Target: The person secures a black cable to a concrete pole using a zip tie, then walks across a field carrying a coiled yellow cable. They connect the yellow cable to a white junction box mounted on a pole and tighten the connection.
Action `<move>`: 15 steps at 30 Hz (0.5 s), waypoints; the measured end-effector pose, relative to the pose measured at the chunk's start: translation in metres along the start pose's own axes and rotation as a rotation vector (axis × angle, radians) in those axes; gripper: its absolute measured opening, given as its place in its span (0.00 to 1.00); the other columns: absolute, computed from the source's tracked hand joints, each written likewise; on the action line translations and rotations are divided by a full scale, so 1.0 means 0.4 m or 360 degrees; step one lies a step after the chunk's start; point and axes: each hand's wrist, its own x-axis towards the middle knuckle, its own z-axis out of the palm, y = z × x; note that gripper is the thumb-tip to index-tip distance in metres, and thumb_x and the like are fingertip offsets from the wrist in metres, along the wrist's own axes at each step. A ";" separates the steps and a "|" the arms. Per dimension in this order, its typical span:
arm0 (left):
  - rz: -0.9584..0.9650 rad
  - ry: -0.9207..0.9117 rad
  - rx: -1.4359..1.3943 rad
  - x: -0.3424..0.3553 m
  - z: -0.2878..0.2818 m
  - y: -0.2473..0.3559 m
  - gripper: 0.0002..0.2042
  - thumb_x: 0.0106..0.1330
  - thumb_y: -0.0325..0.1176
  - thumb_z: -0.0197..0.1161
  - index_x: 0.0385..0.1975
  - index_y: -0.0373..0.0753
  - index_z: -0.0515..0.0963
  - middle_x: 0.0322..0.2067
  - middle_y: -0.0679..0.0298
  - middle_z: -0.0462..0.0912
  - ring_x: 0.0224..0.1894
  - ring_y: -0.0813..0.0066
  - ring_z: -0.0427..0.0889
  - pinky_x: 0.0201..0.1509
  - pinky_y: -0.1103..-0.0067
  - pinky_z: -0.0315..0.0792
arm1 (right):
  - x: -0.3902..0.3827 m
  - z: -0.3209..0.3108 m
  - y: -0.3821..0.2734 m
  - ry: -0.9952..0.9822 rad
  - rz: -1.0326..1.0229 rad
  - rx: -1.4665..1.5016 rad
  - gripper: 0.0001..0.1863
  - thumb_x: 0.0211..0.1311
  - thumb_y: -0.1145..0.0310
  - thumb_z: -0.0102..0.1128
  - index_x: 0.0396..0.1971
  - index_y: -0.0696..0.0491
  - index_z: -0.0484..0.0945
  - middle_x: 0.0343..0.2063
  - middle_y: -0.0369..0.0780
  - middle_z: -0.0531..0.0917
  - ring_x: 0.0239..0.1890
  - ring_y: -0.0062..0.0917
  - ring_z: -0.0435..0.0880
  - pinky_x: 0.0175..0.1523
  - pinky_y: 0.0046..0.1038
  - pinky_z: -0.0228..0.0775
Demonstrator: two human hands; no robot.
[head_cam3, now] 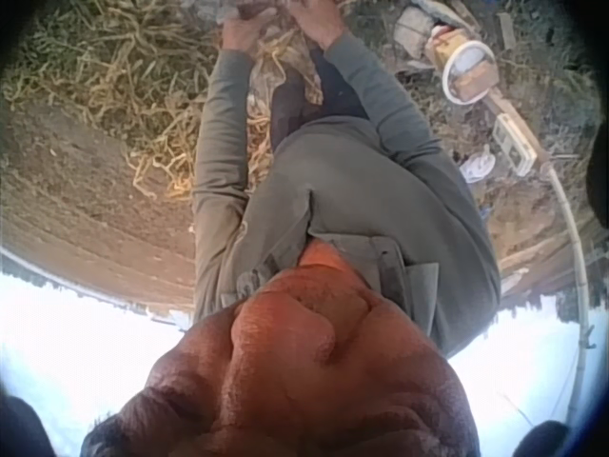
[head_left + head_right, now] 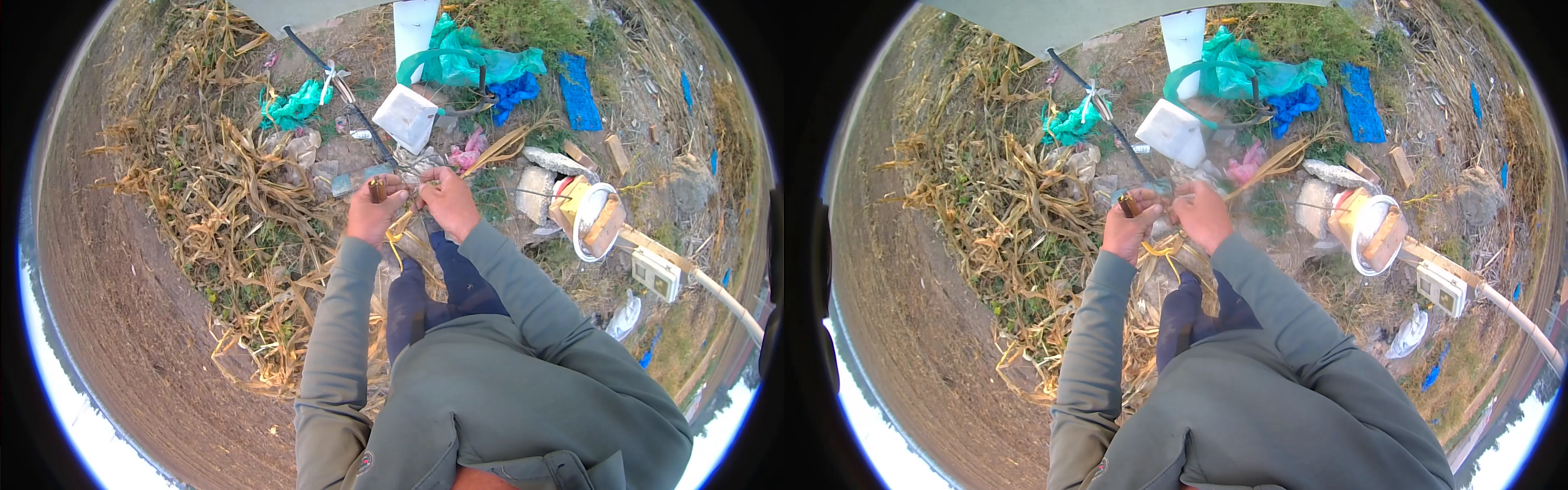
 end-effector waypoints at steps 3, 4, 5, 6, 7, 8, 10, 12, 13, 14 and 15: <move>0.0085 0.0065 0.0203 0.042 -0.009 0.033 0.14 0.63 0.22 0.66 0.48 0.33 0.77 0.33 0.67 0.84 0.23 0.89 0.68 0.25 0.86 0.60 | -0.011 -0.008 -0.004 -0.0073 -0.0112 -0.0029 0.20 0.60 0.68 0.63 0.49 0.62 0.72 0.31 0.44 0.86 0.33 0.25 0.86 0.39 0.28 0.76; 0.0079 0.0046 0.0274 0.015 -0.019 0.017 0.15 0.63 0.22 0.66 0.49 0.33 0.76 0.32 0.68 0.83 0.23 0.88 0.68 0.25 0.86 0.59 | -0.014 -0.012 -0.006 -0.0107 -0.0176 -0.0109 0.19 0.60 0.68 0.63 0.48 0.61 0.73 0.31 0.44 0.86 0.33 0.26 0.86 0.39 0.29 0.75; -0.0056 -0.0013 0.0376 0.031 -0.025 0.036 0.15 0.64 0.23 0.66 0.51 0.33 0.76 0.30 0.69 0.82 0.23 0.88 0.67 0.25 0.86 0.59 | -0.017 -0.018 -0.007 -0.0142 -0.0240 -0.0191 0.17 0.60 0.68 0.64 0.46 0.60 0.74 0.31 0.43 0.86 0.34 0.27 0.86 0.40 0.29 0.75; -0.0075 -0.0050 0.0266 0.020 -0.035 0.035 0.15 0.65 0.23 0.65 0.51 0.33 0.75 0.30 0.69 0.81 0.23 0.88 0.66 0.24 0.86 0.59 | -0.020 -0.022 -0.007 -0.0190 -0.0323 -0.0263 0.16 0.60 0.68 0.64 0.45 0.59 0.75 0.31 0.42 0.85 0.35 0.27 0.86 0.41 0.30 0.75; -0.0223 -0.0128 0.0188 0.016 -0.043 0.041 0.15 0.66 0.24 0.65 0.52 0.33 0.75 0.30 0.70 0.80 0.23 0.88 0.65 0.24 0.86 0.59 | -0.020 -0.025 -0.009 -0.0196 -0.0363 -0.0333 0.15 0.60 0.69 0.64 0.44 0.57 0.75 0.31 0.42 0.85 0.36 0.29 0.86 0.41 0.30 0.75; -0.0436 -0.0183 0.0145 0.024 -0.051 0.056 0.15 0.67 0.24 0.64 0.52 0.33 0.75 0.31 0.71 0.79 0.22 0.87 0.64 0.24 0.85 0.58 | -0.018 -0.027 -0.012 -0.0210 -0.0425 -0.0396 0.13 0.60 0.69 0.64 0.43 0.56 0.76 0.31 0.42 0.85 0.36 0.30 0.86 0.41 0.31 0.75; -0.0527 -0.0335 -0.0116 0.023 -0.063 0.073 0.14 0.68 0.25 0.63 0.52 0.33 0.75 0.32 0.71 0.77 0.22 0.87 0.62 0.23 0.85 0.57 | -0.013 -0.024 -0.017 -0.0198 -0.0520 -0.0479 0.11 0.61 0.69 0.64 0.41 0.55 0.76 0.32 0.42 0.85 0.37 0.34 0.85 0.42 0.32 0.75; -0.0601 -0.0443 -0.0292 0.023 -0.067 0.085 0.13 0.69 0.26 0.62 0.52 0.33 0.75 0.33 0.70 0.76 0.21 0.87 0.61 0.23 0.85 0.56 | -0.009 -0.016 -0.025 -0.0143 -0.0576 -0.0519 0.10 0.61 0.69 0.64 0.40 0.54 0.77 0.32 0.43 0.84 0.37 0.37 0.85 0.42 0.33 0.74; -0.0596 -0.0486 -0.0354 0.012 -0.066 0.080 0.13 0.70 0.27 0.62 0.52 0.33 0.75 0.33 0.70 0.76 0.21 0.87 0.60 0.23 0.85 0.56 | -0.008 -0.014 -0.030 -0.0117 -0.0584 -0.0515 0.09 0.61 0.72 0.64 0.40 0.55 0.77 0.31 0.41 0.83 0.35 0.31 0.83 0.41 0.31 0.74; -0.0554 -0.0535 -0.0436 0.021 -0.063 0.089 0.13 0.70 0.27 0.61 0.52 0.33 0.75 0.34 0.70 0.75 0.21 0.87 0.59 0.23 0.85 0.55 | -0.010 -0.012 -0.035 -0.0093 -0.0592 -0.0510 0.09 0.61 0.74 0.64 0.40 0.56 0.77 0.30 0.39 0.82 0.34 0.24 0.81 0.41 0.28 0.74; -0.0604 -0.0493 -0.0424 0.027 -0.057 0.094 0.12 0.70 0.28 0.61 0.51 0.33 0.75 0.32 0.70 0.75 0.21 0.87 0.59 0.23 0.85 0.55 | -0.012 -0.012 -0.040 -0.0079 -0.0647 -0.0494 0.09 0.62 0.76 0.65 0.40 0.57 0.77 0.28 0.37 0.81 0.32 0.18 0.79 0.40 0.25 0.73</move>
